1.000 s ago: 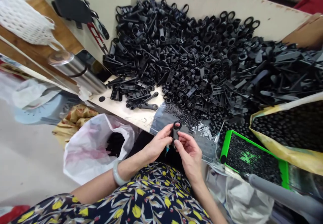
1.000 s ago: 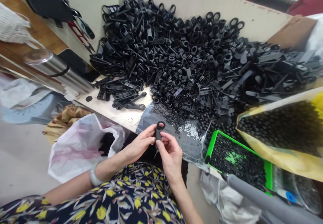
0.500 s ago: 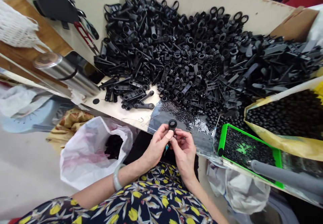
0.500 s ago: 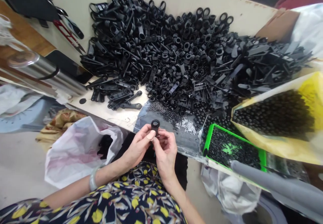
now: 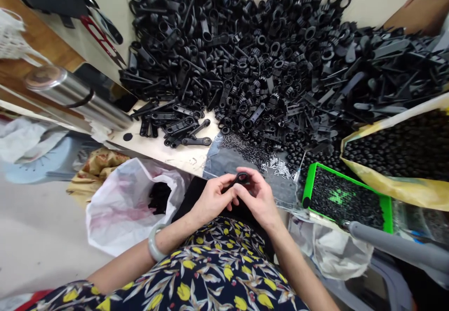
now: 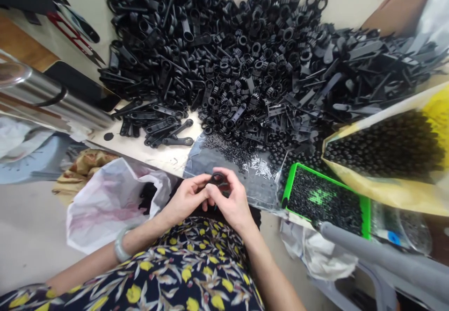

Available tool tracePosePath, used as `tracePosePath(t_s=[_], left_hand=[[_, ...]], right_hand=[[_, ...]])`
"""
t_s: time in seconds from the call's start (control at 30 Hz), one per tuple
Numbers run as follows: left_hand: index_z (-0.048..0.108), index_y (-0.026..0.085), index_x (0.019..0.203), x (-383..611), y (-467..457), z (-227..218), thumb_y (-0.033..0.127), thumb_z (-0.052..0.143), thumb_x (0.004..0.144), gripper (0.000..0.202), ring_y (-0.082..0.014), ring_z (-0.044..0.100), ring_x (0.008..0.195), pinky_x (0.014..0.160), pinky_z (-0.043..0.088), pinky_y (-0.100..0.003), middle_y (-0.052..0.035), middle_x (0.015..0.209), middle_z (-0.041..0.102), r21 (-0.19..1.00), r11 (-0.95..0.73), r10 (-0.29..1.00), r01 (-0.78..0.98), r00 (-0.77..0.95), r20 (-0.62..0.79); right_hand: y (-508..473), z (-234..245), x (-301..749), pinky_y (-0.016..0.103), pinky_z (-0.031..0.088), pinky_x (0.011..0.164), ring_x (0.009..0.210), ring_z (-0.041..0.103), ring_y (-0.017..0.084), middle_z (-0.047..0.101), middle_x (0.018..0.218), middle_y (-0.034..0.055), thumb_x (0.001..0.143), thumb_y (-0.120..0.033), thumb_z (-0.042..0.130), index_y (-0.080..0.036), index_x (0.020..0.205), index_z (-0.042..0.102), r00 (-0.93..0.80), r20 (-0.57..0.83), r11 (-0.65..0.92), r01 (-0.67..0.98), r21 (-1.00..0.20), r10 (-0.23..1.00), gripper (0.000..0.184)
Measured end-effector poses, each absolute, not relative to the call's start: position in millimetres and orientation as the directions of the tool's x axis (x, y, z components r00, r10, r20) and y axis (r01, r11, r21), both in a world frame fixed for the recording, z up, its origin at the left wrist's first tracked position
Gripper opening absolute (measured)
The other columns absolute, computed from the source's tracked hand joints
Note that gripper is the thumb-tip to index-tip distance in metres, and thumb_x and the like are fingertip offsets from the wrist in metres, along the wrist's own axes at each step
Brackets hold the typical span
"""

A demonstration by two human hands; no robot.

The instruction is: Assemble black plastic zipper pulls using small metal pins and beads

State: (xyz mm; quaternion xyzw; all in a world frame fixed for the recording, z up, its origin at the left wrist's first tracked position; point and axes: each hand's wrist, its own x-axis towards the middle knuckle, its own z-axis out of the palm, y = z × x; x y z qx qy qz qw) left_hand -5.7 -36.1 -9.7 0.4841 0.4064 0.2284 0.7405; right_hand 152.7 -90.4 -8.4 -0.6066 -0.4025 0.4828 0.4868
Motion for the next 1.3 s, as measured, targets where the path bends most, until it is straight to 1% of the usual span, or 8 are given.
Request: tracePosePath(t_s=[0.23,0.43,0.57,0.67,0.77,0.93,1.1,1.3], left_hand=[[0.068,0.016,0.132,-19,-27,11,0.033,0.060,0.098,0.039,-0.0163,0.068,0.072,0.071,0.056,-0.026,-0.0044,0.082,0.072,0.937,0.287,0.606,0.199,0.719,-0.339],[0.071,0.016,0.124,-18,-36,1,0.039,0.068,0.093,0.039,-0.0149,0.064,0.063,0.065,0.052,-0.025,-0.0011,0.072,0.069,0.935,0.311,0.703,0.169,0.621,-0.346],[0.073,0.017,0.121,-16,-37,-8,0.042,0.074,0.091,0.039,-0.0192,0.069,0.084,0.081,0.054,-0.028,-0.0063,0.096,0.075,0.931,0.361,0.725,0.063,0.609,-0.322],[0.075,0.017,0.114,-14,-33,-5,0.047,0.074,0.091,0.037,-0.0232,0.069,0.100,0.095,0.053,-0.032,-0.0088,0.107,0.076,0.893,0.446,0.752,-0.064,0.567,-0.335],[0.077,0.019,0.113,-10,-28,5,0.046,0.079,0.087,0.038,-0.0260,0.066,0.118,0.108,0.049,-0.034,-0.0101,0.125,0.075,0.836,0.500,0.824,-0.227,0.421,-0.379],[0.082,0.019,0.099,-3,-29,14,0.041,0.083,0.084,0.027,-0.0325,0.045,0.149,0.117,0.043,-0.033,-0.0056,0.166,0.045,0.837,0.475,0.852,-0.271,0.380,-0.360],[0.079,0.019,0.099,-12,-33,11,0.036,0.086,0.082,0.025,-0.0286,0.065,0.123,0.107,0.051,-0.037,-0.0101,0.131,0.075,0.824,0.506,0.818,-0.254,0.445,-0.365],[0.079,0.019,0.101,-19,-34,4,0.036,0.082,0.087,0.023,-0.0217,0.069,0.104,0.097,0.053,-0.031,-0.0060,0.111,0.078,0.922,0.338,0.878,-0.190,0.415,-0.237]], right_hand=[[-86,-10,157,0.028,0.059,0.068,0.074,0.067,0.016,0.074,0.096,0.0029,0.084,-0.044,0.082,-0.023,0.109,0.075,0.123,-0.284,-0.265,-0.150,-0.952,0.951,0.033],[-86,-17,151,0.026,0.055,0.059,0.063,0.063,0.013,0.073,0.089,0.0012,0.086,-0.045,0.080,-0.023,0.109,0.074,0.201,-0.271,-0.259,-0.085,-0.962,0.941,0.033],[-87,-22,152,0.029,0.059,0.065,0.076,0.069,0.017,0.074,0.101,0.0039,0.086,-0.046,0.079,-0.026,0.116,0.072,0.180,-0.197,-0.190,-0.056,-0.980,0.964,0.037],[-92,-23,154,0.038,0.064,0.088,0.110,0.071,0.024,0.066,0.135,0.0089,0.087,-0.049,0.079,-0.032,0.141,0.056,0.135,-0.119,-0.100,-0.139,-0.985,0.984,0.061],[-97,-22,150,0.045,0.060,0.100,0.121,0.065,0.026,0.057,0.143,0.0113,0.088,-0.048,0.079,-0.031,0.142,0.053,0.238,-0.050,-0.056,0.018,-0.998,0.970,0.062],[-84,-11,140,0.036,0.057,0.083,0.099,0.063,0.022,0.063,0.117,0.0077,0.091,-0.045,0.077,-0.026,0.114,0.070,0.136,0.052,0.000,0.356,-0.934,0.989,0.030],[-71,-4,140,0.028,0.042,0.062,0.072,0.051,0.014,0.059,0.081,0.0008,0.099,-0.044,0.068,-0.021,0.081,0.070,-0.011,0.037,0.039,0.257,-0.966,0.999,0.029],[-81,-5,131,0.027,0.035,0.056,0.066,0.045,0.012,0.064,0.086,0.0036,0.097,-0.049,0.068,-0.018,0.082,0.075,0.063,-0.034,-0.042,0.140,-0.989,0.997,0.035]])
